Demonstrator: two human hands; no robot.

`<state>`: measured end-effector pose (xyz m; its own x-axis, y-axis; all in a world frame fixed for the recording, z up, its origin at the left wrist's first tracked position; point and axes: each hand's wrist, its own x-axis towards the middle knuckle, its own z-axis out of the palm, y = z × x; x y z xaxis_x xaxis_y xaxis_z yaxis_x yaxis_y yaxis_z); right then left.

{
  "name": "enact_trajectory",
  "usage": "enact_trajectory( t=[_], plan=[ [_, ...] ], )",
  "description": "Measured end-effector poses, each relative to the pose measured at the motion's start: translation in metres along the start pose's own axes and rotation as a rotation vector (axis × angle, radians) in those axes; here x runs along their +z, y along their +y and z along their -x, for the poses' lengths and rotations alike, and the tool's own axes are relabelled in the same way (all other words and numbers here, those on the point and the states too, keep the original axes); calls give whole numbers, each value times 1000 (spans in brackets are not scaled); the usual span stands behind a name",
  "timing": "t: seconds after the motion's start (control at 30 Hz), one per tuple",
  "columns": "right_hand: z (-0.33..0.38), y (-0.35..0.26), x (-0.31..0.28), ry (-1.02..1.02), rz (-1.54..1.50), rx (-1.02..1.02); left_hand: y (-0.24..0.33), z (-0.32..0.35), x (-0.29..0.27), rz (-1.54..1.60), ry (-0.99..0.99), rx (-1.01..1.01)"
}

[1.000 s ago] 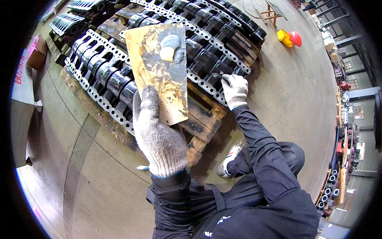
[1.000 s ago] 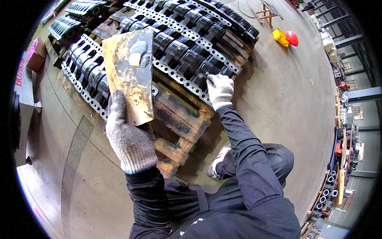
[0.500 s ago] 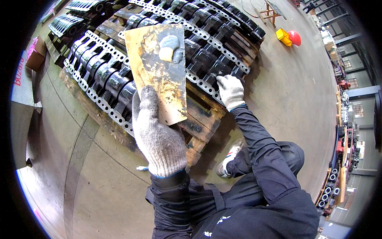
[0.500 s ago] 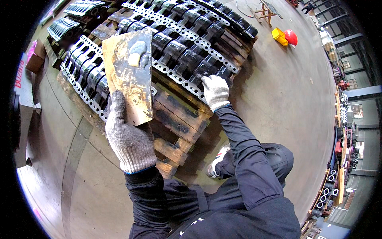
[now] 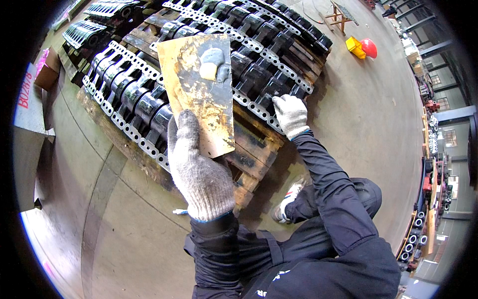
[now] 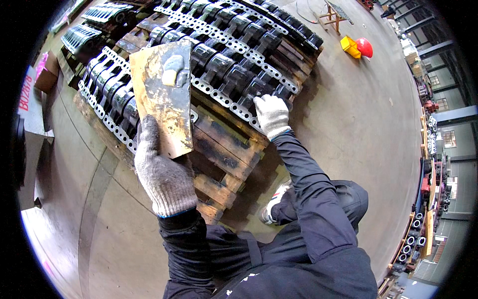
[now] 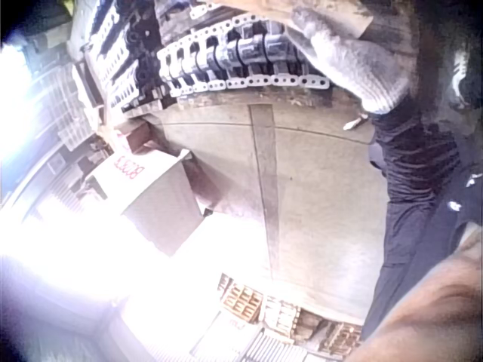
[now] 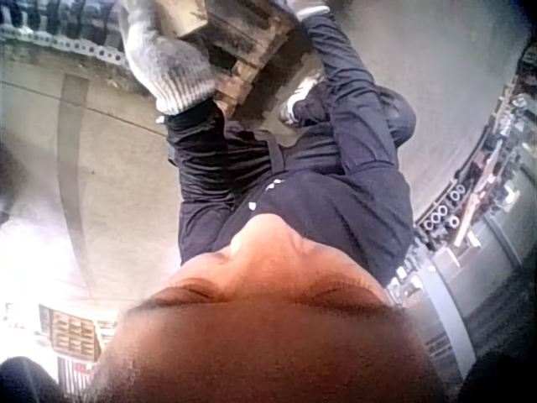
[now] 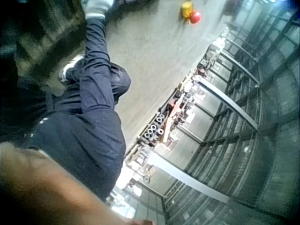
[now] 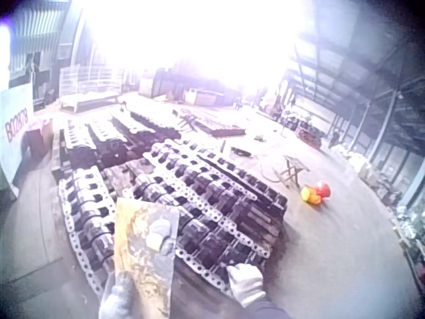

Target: The person applies a grey compound to the surface of black cylindrical metal parts arranged on a wooden pallet. Using a small metal spatula, the person scoops the compound from a flat board and spreads it onto the parts one by one. The person moves along the rows of parts, repeating the application process.

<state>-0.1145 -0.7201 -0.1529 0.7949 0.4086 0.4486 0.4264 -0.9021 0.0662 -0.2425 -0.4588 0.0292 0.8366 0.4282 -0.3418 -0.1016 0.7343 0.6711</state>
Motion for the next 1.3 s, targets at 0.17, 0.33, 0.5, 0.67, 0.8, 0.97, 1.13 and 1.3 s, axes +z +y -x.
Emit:
enact_trajectory(
  t=[0.17,0.33,0.5,0.67,0.8,0.97,1.13,1.3],
  plan=[
    [4,6,-4,-40,-2,-62,-3,1,-2,-102,5,71],
    [-1,1,-6,-115,48,-102,0,3,2,6,33,-2],
    [-3,4,-9,-117,9,-145,0,2,2,40,9,-10],
    [-2,6,-9,-77,19,-89,0,2,5,61,12,2],
    [-1,5,-4,-114,12,-106,0,3,5,68,-6,3],
    [-2,3,-7,-116,-60,-67,-2,3,3,42,40,-5],
    [-3,3,-9,-116,-263,242,-4,1,3,56,27,-7],
    [-8,3,-11,-133,-204,269,-3,1,0,68,33,-15]
  ],
)
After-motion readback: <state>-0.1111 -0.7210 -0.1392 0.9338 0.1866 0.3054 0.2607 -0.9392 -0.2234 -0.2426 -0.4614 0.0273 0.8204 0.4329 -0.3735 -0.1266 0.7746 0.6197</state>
